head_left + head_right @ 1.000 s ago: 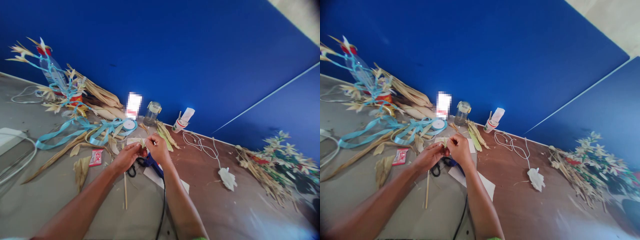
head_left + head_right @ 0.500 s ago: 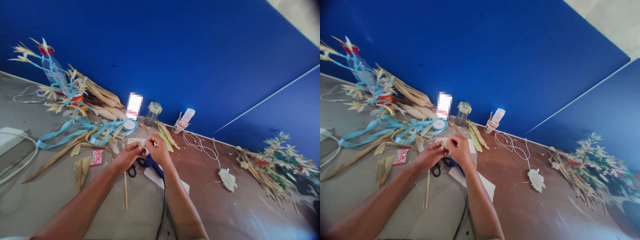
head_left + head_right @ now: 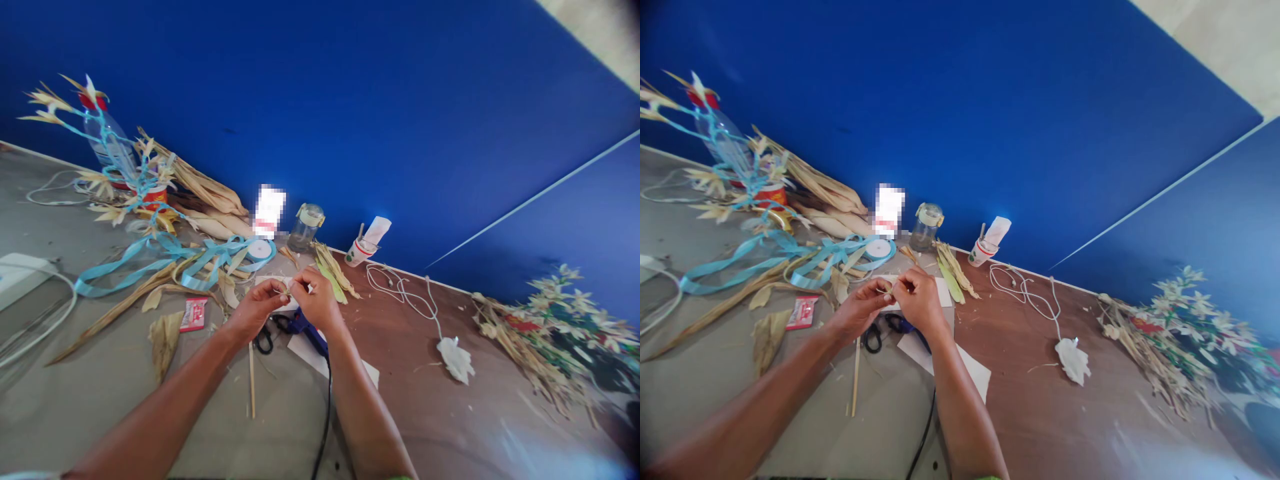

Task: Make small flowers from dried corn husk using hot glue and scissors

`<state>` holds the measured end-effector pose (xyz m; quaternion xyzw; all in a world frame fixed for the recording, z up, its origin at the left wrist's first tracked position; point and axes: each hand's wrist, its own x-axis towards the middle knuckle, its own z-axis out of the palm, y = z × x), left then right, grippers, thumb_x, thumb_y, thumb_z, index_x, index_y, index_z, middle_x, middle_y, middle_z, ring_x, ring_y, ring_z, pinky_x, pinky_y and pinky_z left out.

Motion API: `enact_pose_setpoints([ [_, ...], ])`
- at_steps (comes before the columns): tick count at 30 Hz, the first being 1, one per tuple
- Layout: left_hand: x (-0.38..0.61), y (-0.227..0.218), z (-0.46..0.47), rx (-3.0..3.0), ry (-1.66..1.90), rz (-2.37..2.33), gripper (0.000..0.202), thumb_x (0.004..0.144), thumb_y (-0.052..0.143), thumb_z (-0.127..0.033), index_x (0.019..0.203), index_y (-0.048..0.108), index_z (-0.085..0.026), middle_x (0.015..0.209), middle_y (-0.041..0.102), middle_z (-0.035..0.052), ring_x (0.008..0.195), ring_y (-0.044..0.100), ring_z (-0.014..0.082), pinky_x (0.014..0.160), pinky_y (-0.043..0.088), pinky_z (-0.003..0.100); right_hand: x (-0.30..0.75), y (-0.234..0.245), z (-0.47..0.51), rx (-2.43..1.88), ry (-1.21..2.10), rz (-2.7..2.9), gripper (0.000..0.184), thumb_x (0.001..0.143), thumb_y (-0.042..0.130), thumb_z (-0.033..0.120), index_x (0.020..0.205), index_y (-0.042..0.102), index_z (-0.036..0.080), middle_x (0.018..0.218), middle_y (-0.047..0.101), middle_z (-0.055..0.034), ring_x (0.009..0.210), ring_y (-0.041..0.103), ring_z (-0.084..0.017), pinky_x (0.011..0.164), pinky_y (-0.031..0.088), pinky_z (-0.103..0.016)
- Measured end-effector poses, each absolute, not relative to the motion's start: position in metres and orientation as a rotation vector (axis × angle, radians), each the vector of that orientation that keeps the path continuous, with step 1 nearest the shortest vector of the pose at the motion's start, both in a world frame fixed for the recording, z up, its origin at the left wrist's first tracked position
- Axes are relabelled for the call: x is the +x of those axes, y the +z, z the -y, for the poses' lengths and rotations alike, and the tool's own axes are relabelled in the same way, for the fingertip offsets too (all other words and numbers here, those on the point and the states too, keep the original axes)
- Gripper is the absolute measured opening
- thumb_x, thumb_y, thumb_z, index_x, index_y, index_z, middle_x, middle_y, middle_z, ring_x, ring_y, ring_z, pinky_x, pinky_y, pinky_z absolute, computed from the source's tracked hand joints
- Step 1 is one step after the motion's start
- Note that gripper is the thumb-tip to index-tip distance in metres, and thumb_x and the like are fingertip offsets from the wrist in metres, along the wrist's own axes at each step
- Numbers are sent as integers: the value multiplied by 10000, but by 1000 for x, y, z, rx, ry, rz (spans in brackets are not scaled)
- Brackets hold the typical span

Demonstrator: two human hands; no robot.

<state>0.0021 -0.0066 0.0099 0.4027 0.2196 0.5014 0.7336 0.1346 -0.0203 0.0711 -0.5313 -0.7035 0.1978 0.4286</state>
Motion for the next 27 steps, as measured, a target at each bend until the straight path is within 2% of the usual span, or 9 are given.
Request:
enact_pose_setpoints([
  [4,3,5,5,901,1136,-497,167,643,753,-217,752,636,-168,735,599,-5,713,531,115,717,390,253,135,71,20,-1325,496,1758,174,719,477,132,553,488,182,581,440,36,577,434,-103,565,343,-226],
  [15,2,3,3,918,1176,-531,208,622,765,-214,753,610,-172,713,555,-21,670,499,100,646,375,231,134,72,21,-1308,508,1755,181,714,477,117,544,485,179,570,423,41,571,427,-100,556,329,-223],
  [27,1,13,8,834,1110,-447,195,634,761,-243,782,666,-159,692,616,2,669,536,112,689,386,260,138,72,19,-1287,487,1741,186,707,470,112,533,468,179,572,427,38,579,429,-104,574,334,-232],
])
